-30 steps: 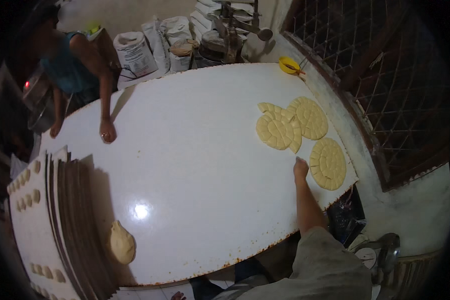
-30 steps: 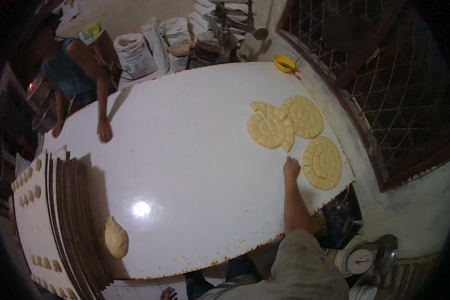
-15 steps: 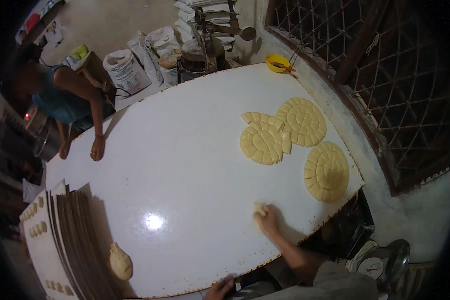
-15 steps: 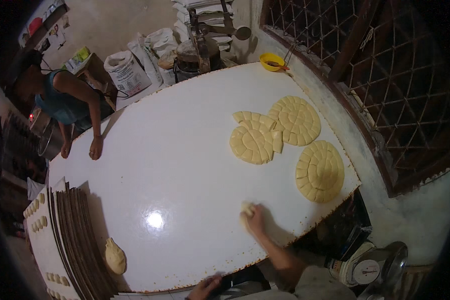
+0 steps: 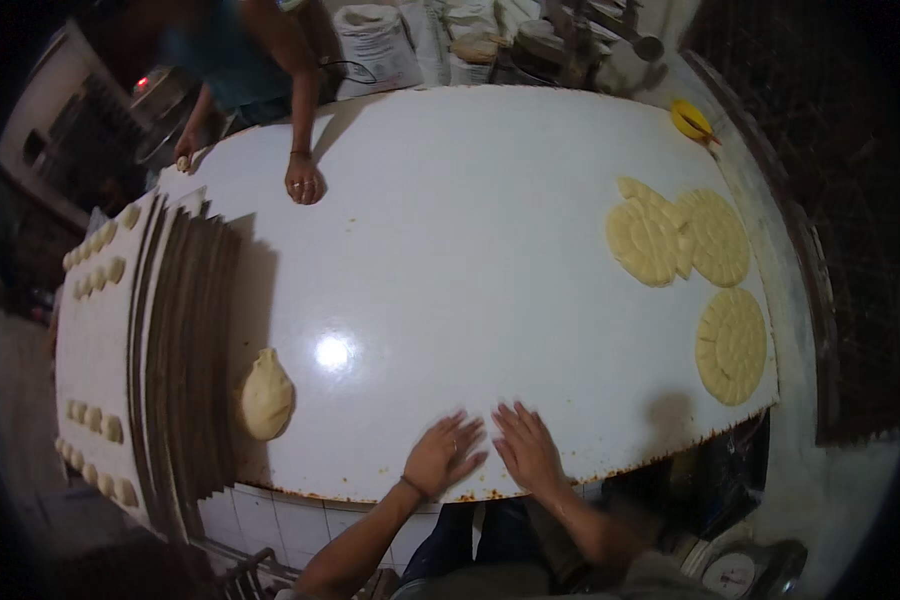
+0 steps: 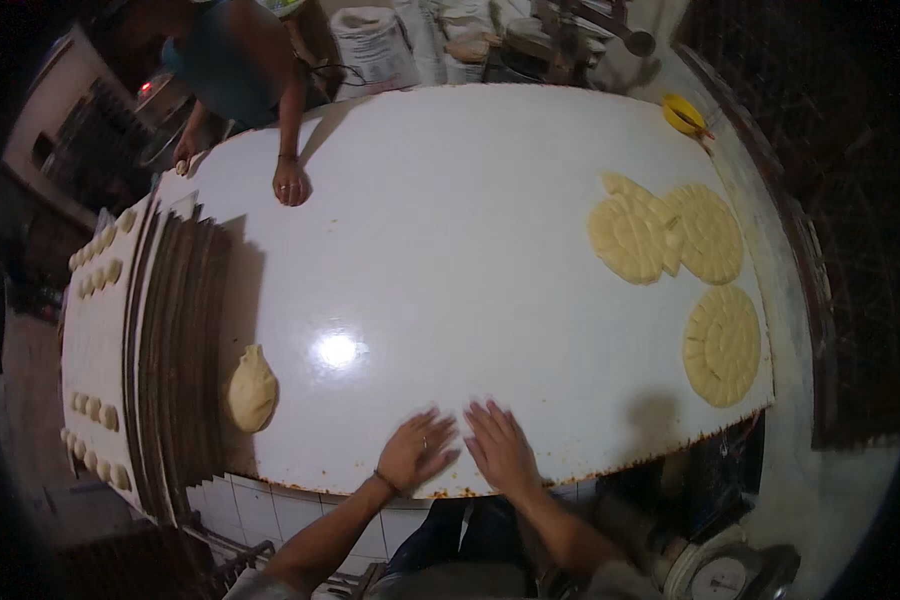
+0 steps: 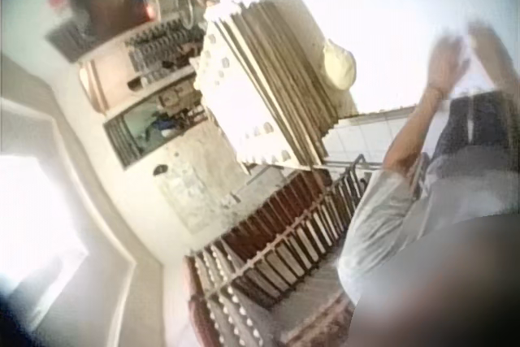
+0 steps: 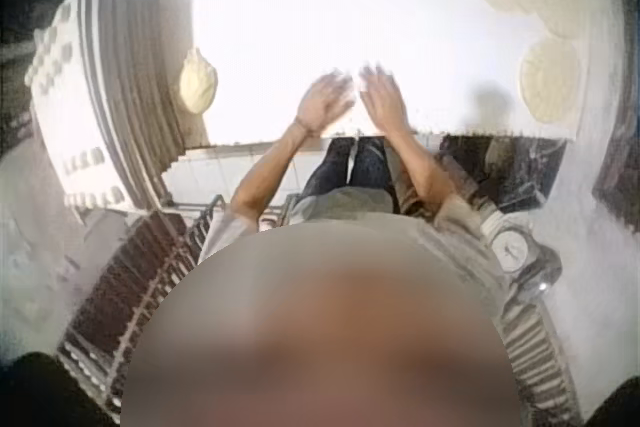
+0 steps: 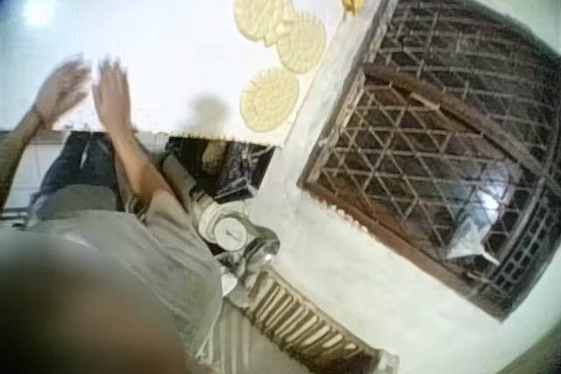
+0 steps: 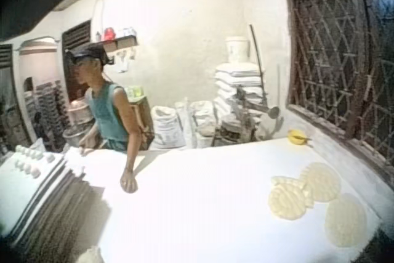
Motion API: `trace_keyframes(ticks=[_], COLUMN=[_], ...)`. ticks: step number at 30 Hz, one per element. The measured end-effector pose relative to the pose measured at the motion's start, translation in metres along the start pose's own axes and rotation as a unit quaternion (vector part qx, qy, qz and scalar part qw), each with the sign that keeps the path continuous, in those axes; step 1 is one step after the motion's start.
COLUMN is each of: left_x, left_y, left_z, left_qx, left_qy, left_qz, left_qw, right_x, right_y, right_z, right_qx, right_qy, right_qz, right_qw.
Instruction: The person places small dough balls onto a large square board covered in flour and subsequently transfers the loaded board onto a wooden rack in a storage area.
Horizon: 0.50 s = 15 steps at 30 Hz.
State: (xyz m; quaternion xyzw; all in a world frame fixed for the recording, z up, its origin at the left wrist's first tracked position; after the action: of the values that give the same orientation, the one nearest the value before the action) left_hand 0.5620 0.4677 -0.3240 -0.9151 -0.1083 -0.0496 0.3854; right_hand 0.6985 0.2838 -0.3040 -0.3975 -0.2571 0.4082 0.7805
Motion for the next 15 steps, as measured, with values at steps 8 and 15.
trace_keyframes(ticks=[8, 15], left_x=[0.025, -0.040], left_y=[-0.042, -0.058], left_z=[-0.005, 0.050], left_qx=[0.044, 0.012], left_qy=[0.010, 0.024], left_qz=[-0.049, -0.021], left_qw=[0.998, 0.999], right_x=[0.011, -0.051], right_y=[0.009, -0.021], right_z=[-0.014, -0.045], right_qx=[-0.021, -0.023], right_qy=[0.091, 0.100], right_qz=[-0.104, -0.127], right_qw=[0.990, 0.987])
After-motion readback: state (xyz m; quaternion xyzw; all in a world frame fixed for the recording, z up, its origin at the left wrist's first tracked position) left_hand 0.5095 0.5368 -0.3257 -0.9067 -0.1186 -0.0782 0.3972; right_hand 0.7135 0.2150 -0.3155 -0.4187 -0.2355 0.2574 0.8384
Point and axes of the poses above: each hand's wrist, its own x-axis towards the middle knuckle, its own y-axis out of the palm, z = x × y, the point moved 3 cm from there along x, towards the middle knuckle
